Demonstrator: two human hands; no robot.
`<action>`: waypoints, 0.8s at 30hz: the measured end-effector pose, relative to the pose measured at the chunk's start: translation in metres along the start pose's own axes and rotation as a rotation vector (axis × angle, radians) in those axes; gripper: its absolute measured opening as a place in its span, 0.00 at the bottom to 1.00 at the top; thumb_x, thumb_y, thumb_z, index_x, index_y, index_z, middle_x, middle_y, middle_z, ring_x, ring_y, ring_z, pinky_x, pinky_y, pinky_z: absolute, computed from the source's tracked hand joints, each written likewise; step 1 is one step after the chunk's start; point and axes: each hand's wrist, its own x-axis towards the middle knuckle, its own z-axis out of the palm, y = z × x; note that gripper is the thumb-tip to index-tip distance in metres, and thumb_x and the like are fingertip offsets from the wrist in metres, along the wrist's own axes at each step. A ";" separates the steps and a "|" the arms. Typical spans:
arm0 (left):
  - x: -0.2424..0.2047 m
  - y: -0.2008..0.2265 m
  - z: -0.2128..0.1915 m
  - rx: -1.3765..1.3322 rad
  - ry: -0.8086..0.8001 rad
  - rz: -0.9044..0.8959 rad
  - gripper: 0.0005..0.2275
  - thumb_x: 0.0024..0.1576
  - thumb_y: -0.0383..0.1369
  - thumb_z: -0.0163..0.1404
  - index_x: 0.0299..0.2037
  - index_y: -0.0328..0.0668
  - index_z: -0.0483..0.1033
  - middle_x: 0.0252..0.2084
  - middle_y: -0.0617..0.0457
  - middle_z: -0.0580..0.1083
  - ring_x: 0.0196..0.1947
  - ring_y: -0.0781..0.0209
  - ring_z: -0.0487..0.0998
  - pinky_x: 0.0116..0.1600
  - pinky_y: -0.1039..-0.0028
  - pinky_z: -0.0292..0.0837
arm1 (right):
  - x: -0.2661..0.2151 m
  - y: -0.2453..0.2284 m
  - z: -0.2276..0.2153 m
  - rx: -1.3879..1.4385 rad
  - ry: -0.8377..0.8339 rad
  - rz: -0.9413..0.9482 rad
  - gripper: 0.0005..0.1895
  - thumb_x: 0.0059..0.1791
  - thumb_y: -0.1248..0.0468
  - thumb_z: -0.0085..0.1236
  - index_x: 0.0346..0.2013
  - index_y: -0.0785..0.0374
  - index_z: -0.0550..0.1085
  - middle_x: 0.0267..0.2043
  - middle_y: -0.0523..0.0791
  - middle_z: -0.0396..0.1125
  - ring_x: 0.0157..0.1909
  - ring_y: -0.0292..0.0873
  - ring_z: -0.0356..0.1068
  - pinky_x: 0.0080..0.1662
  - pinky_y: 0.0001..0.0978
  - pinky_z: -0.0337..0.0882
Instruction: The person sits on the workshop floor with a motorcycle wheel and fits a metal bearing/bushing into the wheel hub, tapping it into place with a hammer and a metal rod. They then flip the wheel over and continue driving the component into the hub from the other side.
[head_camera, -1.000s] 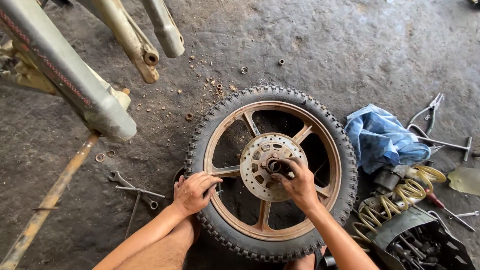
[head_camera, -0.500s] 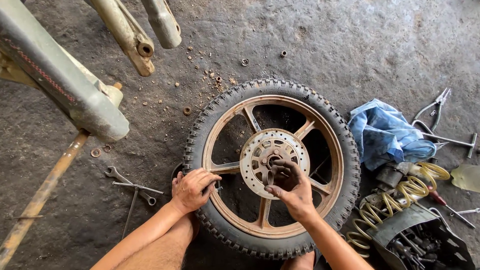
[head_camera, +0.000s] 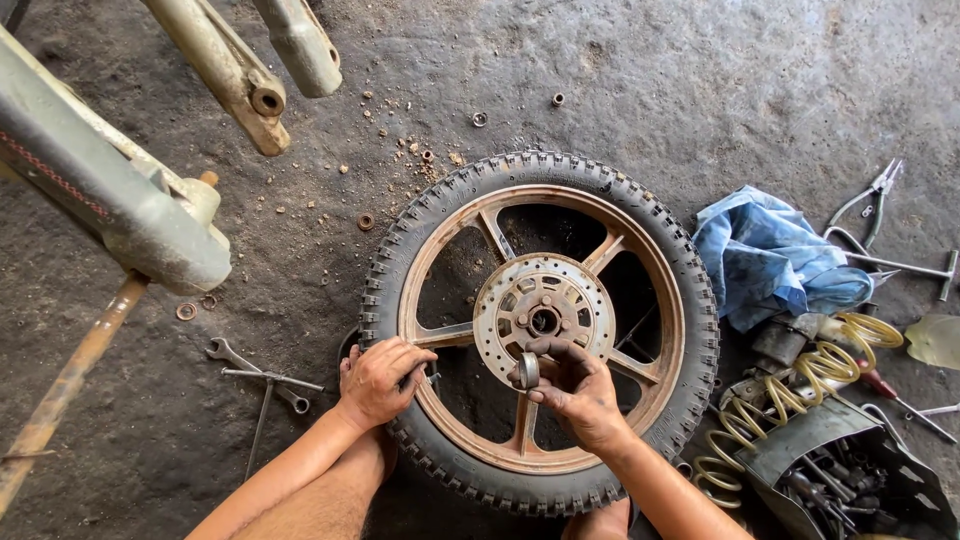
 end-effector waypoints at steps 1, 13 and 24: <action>-0.001 -0.001 0.001 0.000 -0.002 -0.001 0.10 0.52 0.26 0.55 0.44 0.43 0.81 0.40 0.50 0.79 0.44 0.52 0.79 0.56 0.63 0.73 | 0.000 0.001 0.000 0.002 0.001 0.001 0.34 0.41 0.70 0.73 0.58 0.72 0.68 0.50 0.55 0.73 0.54 0.49 0.75 0.58 0.41 0.75; -0.001 -0.003 0.004 -0.010 0.008 -0.009 0.11 0.51 0.25 0.56 0.43 0.43 0.81 0.39 0.51 0.80 0.43 0.53 0.79 0.55 0.64 0.73 | 0.029 -0.030 -0.007 -1.029 0.191 -0.217 0.26 0.40 0.64 0.71 0.50 0.62 0.73 0.52 0.47 0.71 0.50 0.47 0.77 0.49 0.39 0.78; -0.004 -0.009 0.008 0.005 -0.020 0.003 0.09 0.53 0.24 0.53 0.42 0.43 0.81 0.36 0.52 0.80 0.39 0.56 0.79 0.52 0.66 0.75 | 0.045 -0.052 -0.004 -1.592 0.007 -0.301 0.28 0.39 0.71 0.66 0.55 0.64 0.73 0.51 0.53 0.67 0.52 0.57 0.72 0.50 0.46 0.73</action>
